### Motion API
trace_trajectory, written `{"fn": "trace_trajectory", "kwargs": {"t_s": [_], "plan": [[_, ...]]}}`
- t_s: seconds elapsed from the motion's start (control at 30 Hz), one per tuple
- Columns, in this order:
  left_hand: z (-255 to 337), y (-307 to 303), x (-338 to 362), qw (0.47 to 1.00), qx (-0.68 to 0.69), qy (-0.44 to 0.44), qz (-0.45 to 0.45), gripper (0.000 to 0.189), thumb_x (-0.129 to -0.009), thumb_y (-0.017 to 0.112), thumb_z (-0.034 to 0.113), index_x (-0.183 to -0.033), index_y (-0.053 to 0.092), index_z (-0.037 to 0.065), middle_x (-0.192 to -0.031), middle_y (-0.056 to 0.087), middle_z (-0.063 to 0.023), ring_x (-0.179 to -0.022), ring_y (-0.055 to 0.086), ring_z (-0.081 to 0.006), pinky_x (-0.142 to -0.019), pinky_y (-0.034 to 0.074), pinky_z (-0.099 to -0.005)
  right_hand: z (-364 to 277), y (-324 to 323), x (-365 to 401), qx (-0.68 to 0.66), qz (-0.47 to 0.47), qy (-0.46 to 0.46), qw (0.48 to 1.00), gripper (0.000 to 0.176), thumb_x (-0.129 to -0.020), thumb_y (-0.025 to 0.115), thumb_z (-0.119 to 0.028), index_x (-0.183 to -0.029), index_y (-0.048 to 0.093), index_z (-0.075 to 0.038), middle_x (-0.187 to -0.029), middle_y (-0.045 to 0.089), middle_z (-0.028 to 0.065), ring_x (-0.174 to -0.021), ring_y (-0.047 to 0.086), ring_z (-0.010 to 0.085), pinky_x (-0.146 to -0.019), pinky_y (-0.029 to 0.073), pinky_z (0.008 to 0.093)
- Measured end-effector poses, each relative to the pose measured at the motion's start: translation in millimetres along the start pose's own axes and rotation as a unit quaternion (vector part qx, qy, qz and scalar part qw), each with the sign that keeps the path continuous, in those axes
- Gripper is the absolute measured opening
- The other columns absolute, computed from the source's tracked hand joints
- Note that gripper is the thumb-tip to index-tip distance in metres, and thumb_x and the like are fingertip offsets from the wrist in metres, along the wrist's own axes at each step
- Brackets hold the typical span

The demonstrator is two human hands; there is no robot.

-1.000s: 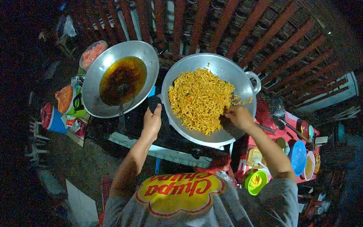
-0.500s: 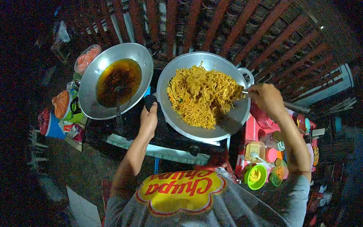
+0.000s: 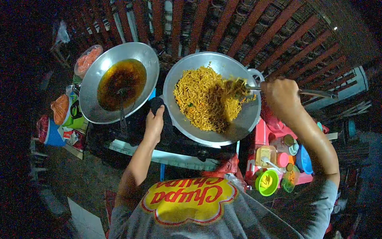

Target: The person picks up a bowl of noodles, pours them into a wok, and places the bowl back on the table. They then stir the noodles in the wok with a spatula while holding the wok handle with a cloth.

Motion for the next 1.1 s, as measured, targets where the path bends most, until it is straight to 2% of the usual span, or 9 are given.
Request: {"fn": "trace_trajectory", "kwargs": {"t_s": [0.07, 0.13, 0.2, 0.23, 0.33, 0.47, 0.67, 0.8, 1.1], "plan": [[-15, 1, -10, 1.000, 0.022, 0.005, -0.018, 0.049, -0.080, 0.050, 0.029, -0.112, 0.044, -0.008, -0.108, 0.053, -0.0214, -0.102, 0.050, -0.0298, -0.086, 0.036, -0.0322, 9, 5, -2, 0.016, -0.211, 0.064, 0.975, 0.014, -0.071, 0.052, -0.017, -0.079, 0.062, -0.012, -0.073, 0.059, 0.0104, -0.069, 0.060, 0.0246, -0.055, 0.048, 0.0344], [-33, 3, -22, 0.999, 0.043, 0.011, -0.031, 0.051, -0.080, 0.050, 0.030, -0.112, 0.043, -0.009, -0.108, 0.052, -0.0223, -0.102, 0.049, -0.0302, -0.087, 0.036, -0.0324, 20, 34, 13, -0.012, -0.110, 0.041, 0.993, 0.014, -0.068, 0.051, -0.016, -0.076, 0.062, -0.015, -0.064, 0.060, 0.0101, -0.061, 0.061, 0.0275, -0.054, 0.049, 0.0359], [-35, 3, -24, 1.000, -0.008, 0.025, 0.007, 0.053, -0.080, 0.050, 0.030, -0.113, 0.041, -0.011, -0.108, 0.051, -0.0239, -0.102, 0.049, -0.0308, -0.087, 0.036, -0.0330, 18, 48, 14, 0.033, -0.152, -0.011, 0.988, 0.015, -0.072, 0.050, -0.018, -0.073, 0.063, -0.011, -0.064, 0.061, 0.0132, -0.061, 0.062, 0.0283, -0.055, 0.049, 0.0366], [-34, 3, -23, 0.999, 0.008, 0.025, -0.018, 0.049, -0.081, 0.049, 0.029, -0.112, 0.042, -0.009, -0.108, 0.052, -0.0232, -0.102, 0.049, -0.0312, -0.087, 0.036, -0.0334, 9, 60, 5, 0.035, -0.296, 0.020, 0.954, 0.017, -0.072, 0.049, -0.018, -0.077, 0.062, -0.009, -0.071, 0.061, 0.0162, -0.067, 0.062, 0.0284, -0.057, 0.050, 0.0388], [-4, 3, -2, 0.999, -0.001, 0.037, -0.011, 0.044, -0.082, 0.048, 0.027, -0.111, 0.045, -0.006, -0.108, 0.052, -0.0219, -0.102, 0.049, -0.0314, -0.086, 0.036, -0.0339, -29, 155, -4, -0.177, -0.213, 0.123, 0.953, 0.019, -0.076, 0.049, -0.021, -0.086, 0.061, -0.011, -0.079, 0.061, 0.0143, -0.074, 0.061, 0.0317, -0.063, 0.050, 0.0415], [-20, 3, -14, 0.998, -0.031, 0.048, -0.010, 0.041, -0.082, 0.047, 0.026, -0.110, 0.046, -0.004, -0.106, 0.053, -0.0208, -0.101, 0.049, -0.0323, -0.086, 0.037, -0.0346, -59, 174, -20, -0.442, -0.051, 0.211, 0.870, 0.017, -0.073, 0.058, -0.021, -0.088, 0.064, -0.015, -0.079, 0.061, 0.0158, -0.072, 0.059, 0.0332, -0.066, 0.047, 0.0398], [-18, 3, -13, 0.999, -0.026, 0.028, -0.008, 0.045, -0.082, 0.047, 0.027, -0.111, 0.045, -0.007, -0.107, 0.052, -0.0233, -0.102, 0.049, -0.0335, -0.087, 0.036, -0.0349, -9, 112, 6, -0.438, -0.049, 0.170, 0.881, 0.016, -0.075, 0.057, -0.020, -0.087, 0.065, -0.013, -0.077, 0.061, 0.0154, -0.071, 0.060, 0.0320, -0.065, 0.047, 0.0381], [-30, 5, -22, 0.997, -0.053, 0.045, 0.020, 0.047, -0.081, 0.047, 0.028, -0.111, 0.044, -0.008, -0.108, 0.052, -0.0237, -0.103, 0.048, -0.0330, -0.087, 0.036, -0.0350, -2, 29, 10, -0.233, -0.101, 0.203, 0.946, 0.018, -0.077, 0.053, -0.025, -0.088, 0.065, -0.017, -0.075, 0.061, 0.0132, -0.067, 0.059, 0.0303, -0.061, 0.048, 0.0379], [-12, 2, -8, 1.000, -0.010, 0.014, -0.006, 0.044, -0.082, 0.048, 0.027, -0.112, 0.045, -0.005, -0.108, 0.053, -0.0197, -0.102, 0.050, -0.0305, -0.084, 0.038, -0.0342, 1, 0, 0, -0.042, 0.100, 0.032, 0.994, 0.011, -0.071, 0.051, -0.014, -0.074, 0.062, -0.012, -0.064, 0.056, 0.0086, -0.064, 0.059, 0.0258, -0.053, 0.046, 0.0370]]}}
Point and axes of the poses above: each hand's wrist, its own x-axis away from the middle knuckle, its own y-axis out of the palm, z = x × y, the point moved 1 cm from there along -x, towards the middle knuckle
